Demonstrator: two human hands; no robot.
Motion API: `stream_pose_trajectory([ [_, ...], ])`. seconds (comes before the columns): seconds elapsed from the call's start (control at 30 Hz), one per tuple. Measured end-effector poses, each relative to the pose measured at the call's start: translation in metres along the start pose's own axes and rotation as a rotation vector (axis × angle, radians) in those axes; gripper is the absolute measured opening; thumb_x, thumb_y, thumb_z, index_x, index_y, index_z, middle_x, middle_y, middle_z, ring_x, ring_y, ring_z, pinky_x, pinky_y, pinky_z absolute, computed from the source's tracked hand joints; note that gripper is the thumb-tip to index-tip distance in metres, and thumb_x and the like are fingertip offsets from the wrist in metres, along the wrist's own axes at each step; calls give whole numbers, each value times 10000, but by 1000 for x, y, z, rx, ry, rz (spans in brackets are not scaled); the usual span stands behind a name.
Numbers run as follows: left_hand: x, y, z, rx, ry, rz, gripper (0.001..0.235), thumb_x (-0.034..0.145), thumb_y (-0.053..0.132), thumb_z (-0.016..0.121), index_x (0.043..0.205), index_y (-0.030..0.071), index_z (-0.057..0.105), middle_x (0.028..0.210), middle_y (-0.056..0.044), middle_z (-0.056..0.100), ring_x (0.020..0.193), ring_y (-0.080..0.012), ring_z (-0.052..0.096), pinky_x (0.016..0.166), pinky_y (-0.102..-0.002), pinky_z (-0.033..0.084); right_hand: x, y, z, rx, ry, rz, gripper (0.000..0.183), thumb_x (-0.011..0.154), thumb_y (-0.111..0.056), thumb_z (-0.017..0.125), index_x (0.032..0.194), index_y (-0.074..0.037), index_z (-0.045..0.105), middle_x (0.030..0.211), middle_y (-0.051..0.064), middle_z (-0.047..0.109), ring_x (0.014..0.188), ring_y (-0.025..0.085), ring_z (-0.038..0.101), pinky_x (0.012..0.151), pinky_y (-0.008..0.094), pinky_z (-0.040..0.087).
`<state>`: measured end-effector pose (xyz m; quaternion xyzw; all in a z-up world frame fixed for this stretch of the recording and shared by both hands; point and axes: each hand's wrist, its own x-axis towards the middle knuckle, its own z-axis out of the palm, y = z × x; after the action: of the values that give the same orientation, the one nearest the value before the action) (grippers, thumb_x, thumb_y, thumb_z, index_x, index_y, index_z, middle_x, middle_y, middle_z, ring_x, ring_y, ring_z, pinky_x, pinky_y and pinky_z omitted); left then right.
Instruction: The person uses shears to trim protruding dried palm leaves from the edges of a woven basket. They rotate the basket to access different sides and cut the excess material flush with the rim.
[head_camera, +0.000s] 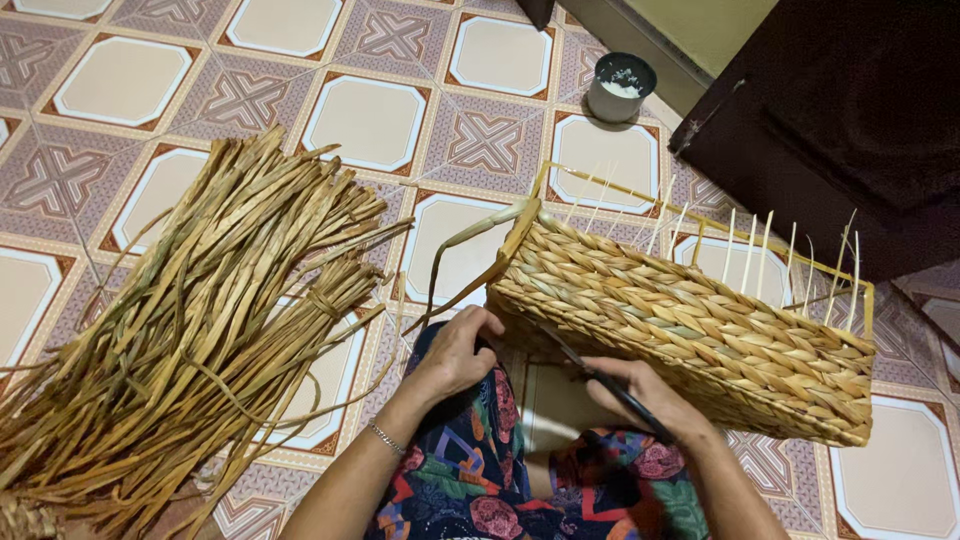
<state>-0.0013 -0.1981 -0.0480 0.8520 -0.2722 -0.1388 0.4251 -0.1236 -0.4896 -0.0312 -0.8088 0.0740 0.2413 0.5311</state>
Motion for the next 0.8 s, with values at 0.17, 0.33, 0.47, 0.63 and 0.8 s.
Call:
stream_pose_trajectory([
  [0.17, 16, 7, 57, -583, 60, -302, 180, 931, 220, 693, 1037, 77, 714, 926, -18, 726, 864, -139, 685, 778, -283, 567, -11, 15, -12, -71, 40, 41, 524, 911, -289, 664, 1377, -54, 626, 680, -55, 520, 588, 66, 446, 507, 249, 381],
  [0.33, 22, 0, 89, -979, 185, -400, 205, 965, 195, 684, 1014, -1, 721, 850, -61, 701, 757, -120, 628, 702, -268, 535, -5, 11, -14, -126, 26, 51, 487, 936, -278, 658, 1364, -45, 639, 696, -63, 547, 614, 50, 469, 536, 231, 417],
  [0.47, 16, -1, 89, -1051, 200, -424, 204, 957, 212, 660, 997, 21, 718, 836, -47, 704, 738, -108, 624, 686, -251, 528, -4, -10, -9, -25, -35, 84, 469, 935, -276, 624, 1345, -48, 626, 700, -14, 674, 596, 88, 615, 563, 242, 512],
  [0.63, 24, 6, 93, -1027, 199, -383, 184, 955, 201, 713, 974, 18, 710, 834, -55, 694, 738, -112, 614, 694, -247, 527, -12, -27, -8, 126, -49, 111, 475, 933, -299, 574, 1331, -47, 642, 713, 22, 732, 597, 106, 656, 557, 255, 529],
  [0.8, 30, 2, 102, -1063, 269, -398, 175, 914, 173, 726, 935, 3, 689, 844, -75, 708, 758, -123, 647, 713, -269, 566, -17, -3, -14, -30, 5, 25, 524, 956, -333, 649, 1391, -42, 650, 701, 19, 537, 603, 91, 481, 539, 258, 428],
])
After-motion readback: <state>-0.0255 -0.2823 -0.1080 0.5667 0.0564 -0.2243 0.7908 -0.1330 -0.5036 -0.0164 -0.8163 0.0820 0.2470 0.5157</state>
